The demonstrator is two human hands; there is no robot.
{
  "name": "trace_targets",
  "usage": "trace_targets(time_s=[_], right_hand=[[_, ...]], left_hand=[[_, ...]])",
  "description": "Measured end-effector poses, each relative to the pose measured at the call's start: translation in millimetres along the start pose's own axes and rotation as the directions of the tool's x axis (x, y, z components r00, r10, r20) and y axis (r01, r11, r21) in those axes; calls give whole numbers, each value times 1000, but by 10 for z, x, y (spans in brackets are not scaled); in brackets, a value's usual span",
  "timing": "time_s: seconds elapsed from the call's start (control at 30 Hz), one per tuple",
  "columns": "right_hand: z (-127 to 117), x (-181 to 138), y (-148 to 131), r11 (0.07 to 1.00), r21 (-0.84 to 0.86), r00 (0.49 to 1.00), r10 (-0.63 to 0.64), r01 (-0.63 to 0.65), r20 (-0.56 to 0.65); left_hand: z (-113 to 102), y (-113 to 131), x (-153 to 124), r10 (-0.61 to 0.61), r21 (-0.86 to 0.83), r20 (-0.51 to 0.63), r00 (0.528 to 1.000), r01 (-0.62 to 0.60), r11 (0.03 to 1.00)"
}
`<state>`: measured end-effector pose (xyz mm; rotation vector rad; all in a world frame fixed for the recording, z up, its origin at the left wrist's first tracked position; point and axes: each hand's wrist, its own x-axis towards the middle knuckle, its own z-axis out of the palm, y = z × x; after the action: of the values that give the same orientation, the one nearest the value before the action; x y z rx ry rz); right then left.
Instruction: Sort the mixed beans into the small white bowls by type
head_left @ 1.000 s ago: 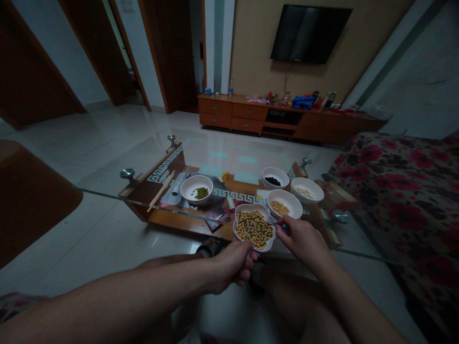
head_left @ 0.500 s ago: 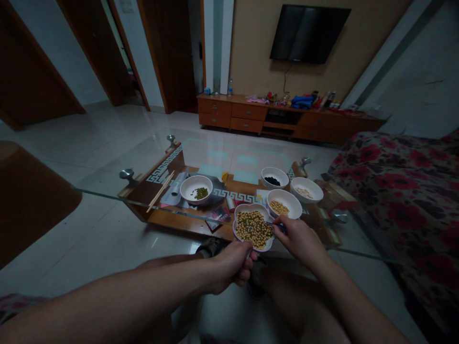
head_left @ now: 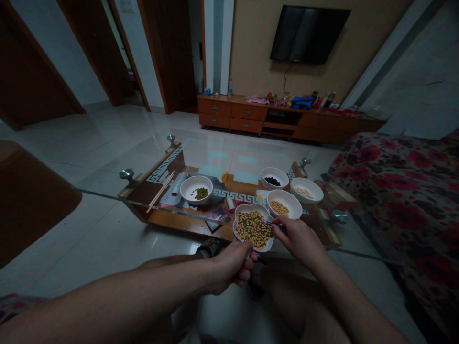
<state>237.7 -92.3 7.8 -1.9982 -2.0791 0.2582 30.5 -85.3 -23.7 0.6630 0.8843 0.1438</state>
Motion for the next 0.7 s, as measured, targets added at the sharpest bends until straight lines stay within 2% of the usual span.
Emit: trace_targets(time_s=[0.1, 0.23, 0.33, 0.43, 0.53, 0.7], right_hand=[[-29, -2, 5, 999, 35, 993, 15, -11, -114], [-59, 3, 35, 989, -17, 945, 132, -144, -298], [-64, 4, 46, 976, -46, 918, 183, -213, -351], [-56, -4, 28, 985, -18, 938, 155, -169, -312], [-43, -18, -5, 994, -17, 976, 101, -106, -195], [-35, -21, -24, 994, -56, 994, 94, -98, -63]], left_hand=[[2, 6, -5, 2, 3, 1, 1000, -2, 1000], [6, 1, -10, -3, 11, -9, 1000, 3, 1000], [10, -7, -19, -6, 5, -11, 1000, 6, 1000], [16, -3, -32, -3, 2, -8, 1000, 3, 1000], [24, 9, -42, -6, 8, -22, 1000, 7, 1000], [27, 19, -37, -5, 16, -25, 1000, 5, 1000]])
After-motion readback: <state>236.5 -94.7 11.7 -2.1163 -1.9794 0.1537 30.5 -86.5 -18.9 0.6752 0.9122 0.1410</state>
